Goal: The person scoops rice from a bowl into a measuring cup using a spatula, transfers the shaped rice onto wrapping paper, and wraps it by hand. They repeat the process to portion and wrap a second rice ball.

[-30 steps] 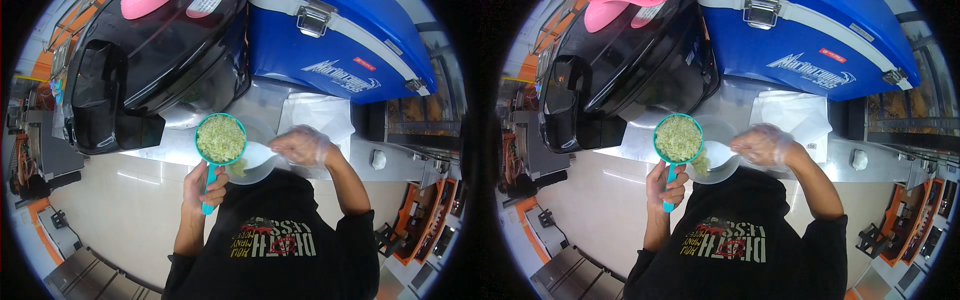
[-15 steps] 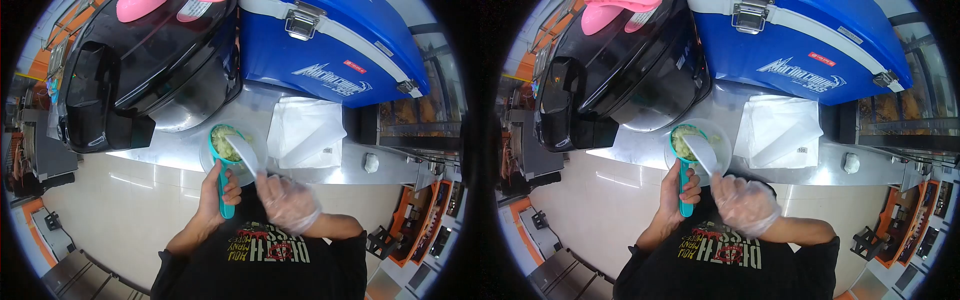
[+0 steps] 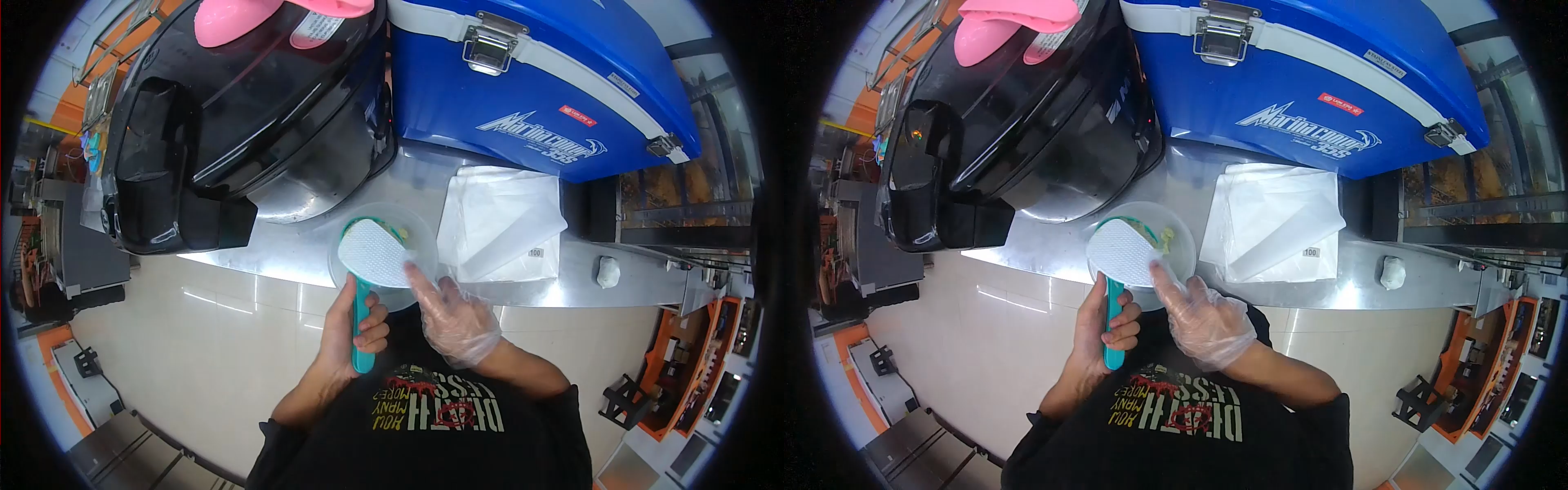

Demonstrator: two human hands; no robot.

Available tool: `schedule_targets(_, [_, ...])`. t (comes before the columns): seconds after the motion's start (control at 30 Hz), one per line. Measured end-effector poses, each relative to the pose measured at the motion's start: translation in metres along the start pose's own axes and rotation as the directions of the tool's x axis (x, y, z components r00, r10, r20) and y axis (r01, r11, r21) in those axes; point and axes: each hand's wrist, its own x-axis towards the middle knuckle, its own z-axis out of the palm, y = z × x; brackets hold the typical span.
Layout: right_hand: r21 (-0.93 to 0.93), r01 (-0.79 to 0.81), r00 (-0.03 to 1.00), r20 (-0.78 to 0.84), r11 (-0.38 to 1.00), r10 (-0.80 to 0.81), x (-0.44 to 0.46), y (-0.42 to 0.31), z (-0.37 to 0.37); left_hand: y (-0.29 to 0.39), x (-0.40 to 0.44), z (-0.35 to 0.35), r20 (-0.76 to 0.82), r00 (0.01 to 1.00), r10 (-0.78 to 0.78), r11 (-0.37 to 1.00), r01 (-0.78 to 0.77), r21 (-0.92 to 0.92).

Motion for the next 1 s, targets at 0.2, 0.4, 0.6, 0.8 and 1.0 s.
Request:
schedule_targets(0.2, [-0.179, 0.094, 0.995, 0.044, 0.979, -0.087, -0.005, 0.003, 0.029, -0.003, -0.001, -0.007, 0.029, 0.999, -0.024, 1.000, 0.025, -0.010])
schedule_targets(0.4, [0.120, -0.026, 0.979, 0.206, 0.992, 0.001, 0.002, 0.005, 0.008, -0.005, -0.003, -0.007, 0.035, 0.999, 0.009, 0.998, -0.012, 0.057])
schedule_targets(0.6, [0.276, 0.065, 0.994, 0.065, 0.959, -0.086, -0.003, 0.030, 0.020, 0.001, 0.001, -0.012, 0.108, 0.994, -0.032, 0.999, 0.032, 0.007])
schedule_targets(0.8, [0.449, -0.134, 0.987, 0.144, 0.883, 0.077, 0.026, 0.046, -0.031, 0.004, -0.005, -0.005, 0.141, 0.982, -0.122, 0.993, 0.120, 0.020])
schedule_targets(1.0, [0.310, -0.047, 0.997, 0.075, 0.949, 0.025, 0.008, 0.013, 0.008, 0.004, 0.001, -0.013, 0.155, 0.981, -0.112, 0.982, 0.133, -0.131])
